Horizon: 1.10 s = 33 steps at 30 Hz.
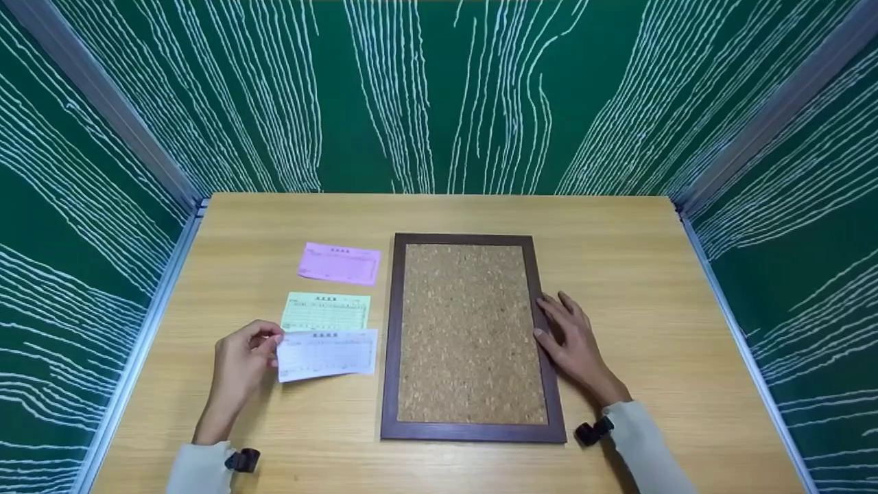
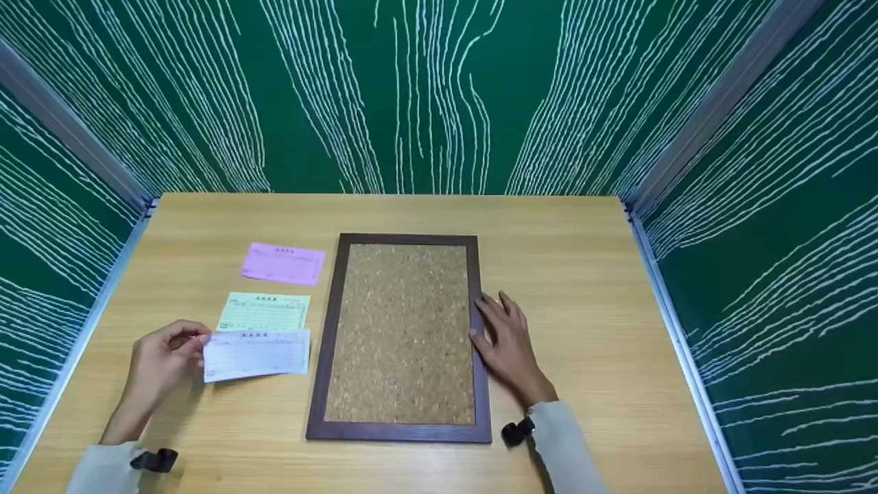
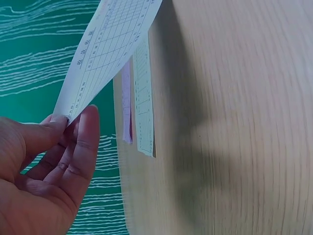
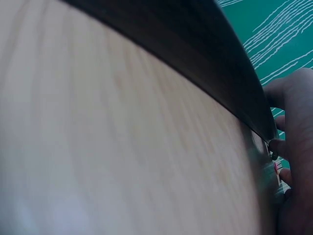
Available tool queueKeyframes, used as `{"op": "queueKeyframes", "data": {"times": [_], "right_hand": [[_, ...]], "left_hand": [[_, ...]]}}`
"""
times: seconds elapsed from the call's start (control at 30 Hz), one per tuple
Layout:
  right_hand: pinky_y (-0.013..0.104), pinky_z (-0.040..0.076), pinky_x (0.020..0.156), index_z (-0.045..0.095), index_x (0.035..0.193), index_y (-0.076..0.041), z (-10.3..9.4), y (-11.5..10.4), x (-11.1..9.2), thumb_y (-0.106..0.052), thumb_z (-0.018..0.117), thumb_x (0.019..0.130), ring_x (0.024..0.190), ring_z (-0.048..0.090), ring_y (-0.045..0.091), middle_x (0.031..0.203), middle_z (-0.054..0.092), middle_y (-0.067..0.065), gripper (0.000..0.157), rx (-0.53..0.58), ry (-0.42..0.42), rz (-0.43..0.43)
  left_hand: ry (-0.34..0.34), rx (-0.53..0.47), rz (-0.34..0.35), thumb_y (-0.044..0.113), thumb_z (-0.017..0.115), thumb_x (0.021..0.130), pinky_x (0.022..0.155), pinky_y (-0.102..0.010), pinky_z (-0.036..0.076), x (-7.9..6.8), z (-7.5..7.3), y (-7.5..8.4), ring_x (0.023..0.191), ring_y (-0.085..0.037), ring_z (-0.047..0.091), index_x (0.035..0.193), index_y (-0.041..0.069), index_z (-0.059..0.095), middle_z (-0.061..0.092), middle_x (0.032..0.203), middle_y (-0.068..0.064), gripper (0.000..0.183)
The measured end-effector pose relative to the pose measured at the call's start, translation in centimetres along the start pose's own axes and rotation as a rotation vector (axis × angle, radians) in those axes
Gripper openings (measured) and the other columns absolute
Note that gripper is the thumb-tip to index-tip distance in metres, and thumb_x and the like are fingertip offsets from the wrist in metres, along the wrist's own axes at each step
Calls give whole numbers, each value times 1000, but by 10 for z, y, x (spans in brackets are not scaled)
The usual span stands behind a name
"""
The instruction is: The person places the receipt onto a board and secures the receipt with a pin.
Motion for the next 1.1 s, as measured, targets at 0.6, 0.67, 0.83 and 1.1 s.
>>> {"op": "queueKeyframes", "data": {"times": [0.6, 0.67, 0.83, 1.1], "right_hand": [[77, 19, 125, 61, 157, -7, 1, 1, 0, -19, 77, 102, 162, 29, 48, 167, 52, 17, 59, -15, -15, 13], [78, 19, 124, 61, 157, -7, 1, 0, 0, -19, 77, 101, 161, 29, 49, 166, 52, 17, 59, -19, -11, 10], [79, 20, 123, 61, 157, -6, 0, 0, 1, -19, 77, 101, 161, 29, 50, 166, 53, 18, 59, -26, -8, 2], [77, 16, 126, 60, 157, -6, 1, -1, 1, -19, 75, 103, 162, 27, 47, 167, 52, 17, 58, 12, -24, 18]], "left_hand": [[9, -78, -42, -5, 68, 106, 68, -34, 66, 1, -3, -1, 77, -22, 70, 115, -4, 76, 74, 106, -21, 13], [12, -79, -41, -5, 68, 106, 68, -34, 66, 2, -4, -1, 77, -22, 70, 115, -4, 76, 74, 106, -21, 13], [15, -81, -30, -5, 68, 105, 68, -35, 66, 5, -3, -3, 79, -21, 71, 115, -4, 76, 74, 106, -21, 12], [14, -113, -22, -6, 69, 104, 67, -37, 67, 13, -4, 0, 78, -19, 73, 112, -6, 75, 75, 100, -21, 10]]}}
Point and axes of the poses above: each hand's wrist, its own x-axis towards the middle knuckle, its own z-axis out of the palm, y = z × x, the point moved 9 cm from there along x, towards the middle knuckle
